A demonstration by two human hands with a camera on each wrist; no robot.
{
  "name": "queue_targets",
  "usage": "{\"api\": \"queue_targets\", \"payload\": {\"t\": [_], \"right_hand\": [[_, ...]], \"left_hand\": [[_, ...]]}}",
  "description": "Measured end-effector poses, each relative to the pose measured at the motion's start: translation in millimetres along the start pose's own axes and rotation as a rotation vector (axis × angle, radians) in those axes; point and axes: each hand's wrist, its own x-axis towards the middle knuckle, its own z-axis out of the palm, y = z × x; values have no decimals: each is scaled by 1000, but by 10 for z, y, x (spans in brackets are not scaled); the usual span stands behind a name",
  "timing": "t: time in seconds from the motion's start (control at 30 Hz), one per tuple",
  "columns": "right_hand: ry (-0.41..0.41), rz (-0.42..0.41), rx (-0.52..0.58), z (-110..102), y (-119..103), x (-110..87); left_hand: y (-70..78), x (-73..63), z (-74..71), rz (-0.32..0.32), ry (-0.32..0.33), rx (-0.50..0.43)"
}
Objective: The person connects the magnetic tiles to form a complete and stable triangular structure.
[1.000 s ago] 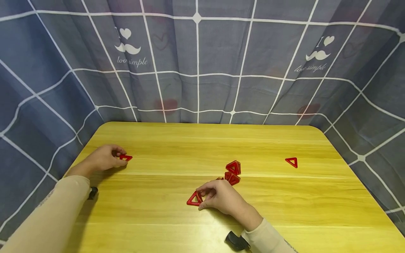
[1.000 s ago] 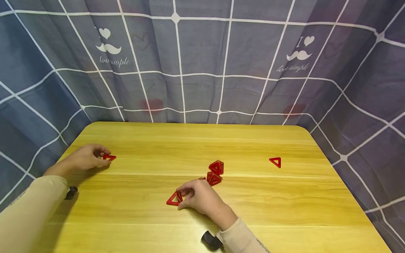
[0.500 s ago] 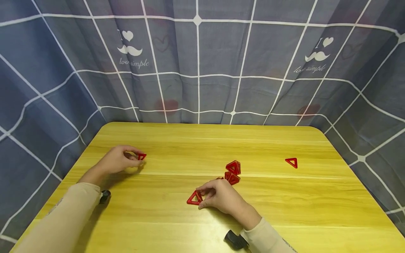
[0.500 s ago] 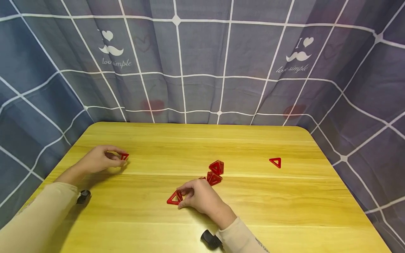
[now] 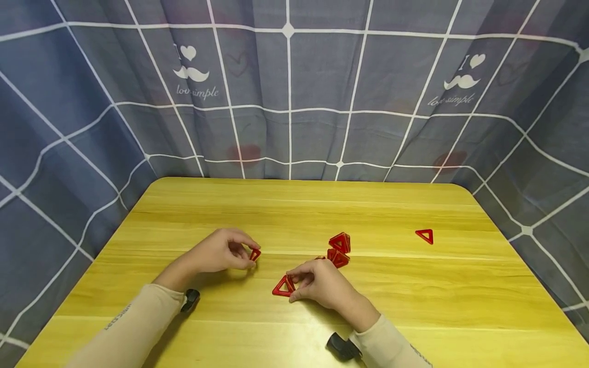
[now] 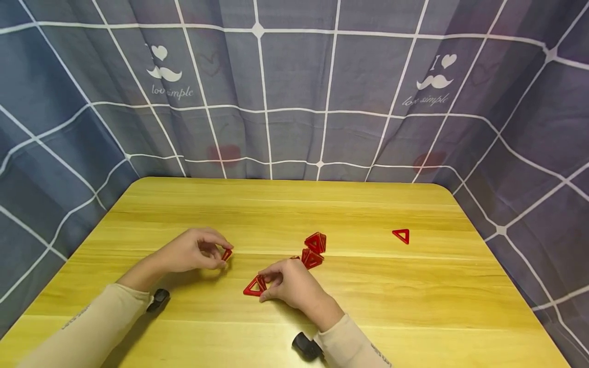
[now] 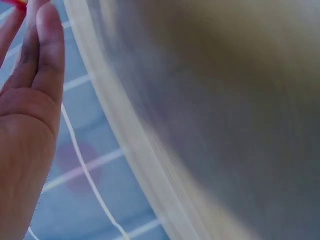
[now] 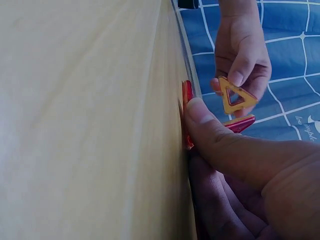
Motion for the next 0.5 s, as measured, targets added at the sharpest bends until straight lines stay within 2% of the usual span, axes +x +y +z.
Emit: {"api": "queue_targets", "payload": {"t": [0.1,0.23,0.5], "right_hand": [[1,-7,-9,1,3,0],[0,-14,-16,3,13,4],[6,-3,-31,16,22,24]], "left_hand": [[73,29,157,29,-50,-36],[147,53,319,25,-115,-50],[260,94,465,2,-186,-32]]}}
